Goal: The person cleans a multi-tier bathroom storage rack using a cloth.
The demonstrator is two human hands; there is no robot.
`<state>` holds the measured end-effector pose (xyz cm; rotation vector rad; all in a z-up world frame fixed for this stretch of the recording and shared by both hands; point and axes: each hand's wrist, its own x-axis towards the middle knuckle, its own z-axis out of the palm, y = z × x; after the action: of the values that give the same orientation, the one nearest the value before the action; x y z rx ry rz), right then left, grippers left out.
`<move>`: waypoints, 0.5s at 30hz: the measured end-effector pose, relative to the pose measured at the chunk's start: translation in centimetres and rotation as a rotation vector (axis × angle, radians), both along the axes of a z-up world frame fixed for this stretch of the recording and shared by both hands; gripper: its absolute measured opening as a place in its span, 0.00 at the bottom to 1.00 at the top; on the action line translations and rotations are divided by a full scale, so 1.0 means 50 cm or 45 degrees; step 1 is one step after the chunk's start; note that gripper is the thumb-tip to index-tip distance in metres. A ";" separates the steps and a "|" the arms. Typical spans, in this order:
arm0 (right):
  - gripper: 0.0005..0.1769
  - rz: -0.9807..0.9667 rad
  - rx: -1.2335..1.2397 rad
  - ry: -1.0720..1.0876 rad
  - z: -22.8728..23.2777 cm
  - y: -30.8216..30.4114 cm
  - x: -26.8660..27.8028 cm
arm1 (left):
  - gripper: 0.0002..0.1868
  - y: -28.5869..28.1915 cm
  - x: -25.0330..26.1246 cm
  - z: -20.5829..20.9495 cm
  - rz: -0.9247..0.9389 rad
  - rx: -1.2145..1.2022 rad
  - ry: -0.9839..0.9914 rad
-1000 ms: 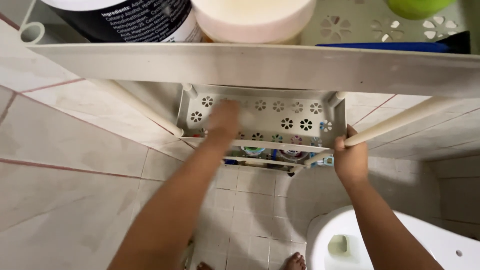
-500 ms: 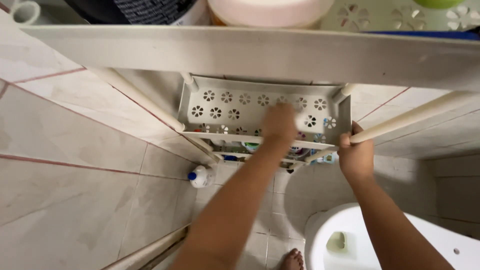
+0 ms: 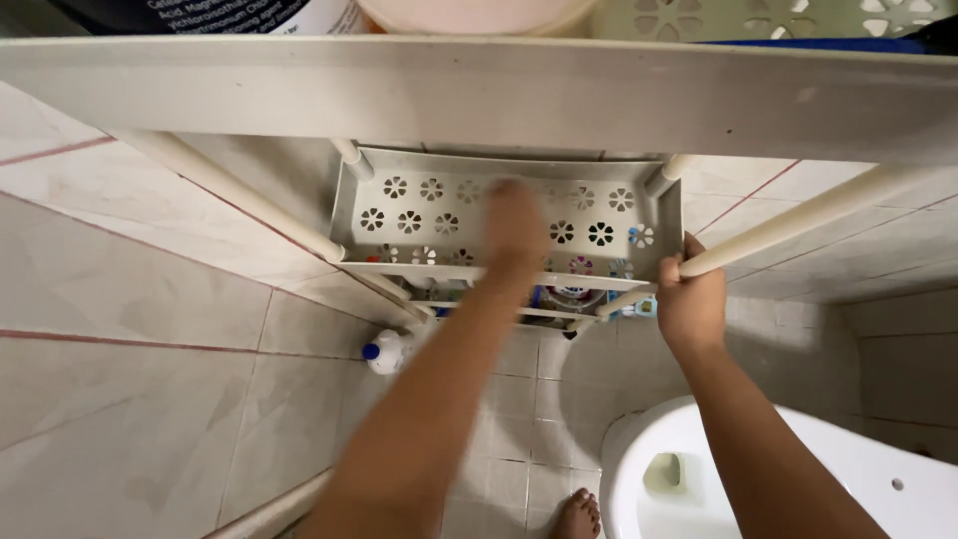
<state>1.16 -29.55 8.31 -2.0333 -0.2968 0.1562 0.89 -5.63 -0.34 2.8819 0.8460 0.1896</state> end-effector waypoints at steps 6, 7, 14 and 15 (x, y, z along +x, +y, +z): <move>0.24 -0.004 0.013 0.086 0.018 0.002 -0.001 | 0.17 -0.159 0.034 0.102 -0.384 -0.566 -0.050; 0.24 -0.001 0.016 0.090 0.016 0.003 -0.004 | 0.17 -0.140 0.021 0.096 -0.380 -0.563 -0.046; 0.23 0.023 0.006 -0.017 -0.005 -0.009 0.009 | 0.32 -0.031 -0.059 0.148 -0.267 -0.253 0.217; 0.23 0.027 0.002 -0.022 0.003 -0.004 0.003 | 0.36 -0.023 -0.078 0.176 -0.267 -0.328 0.237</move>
<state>1.33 -29.76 8.45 -2.0312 -0.3297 0.1517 -2.99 -6.76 8.48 2.7446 0.5403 -0.1982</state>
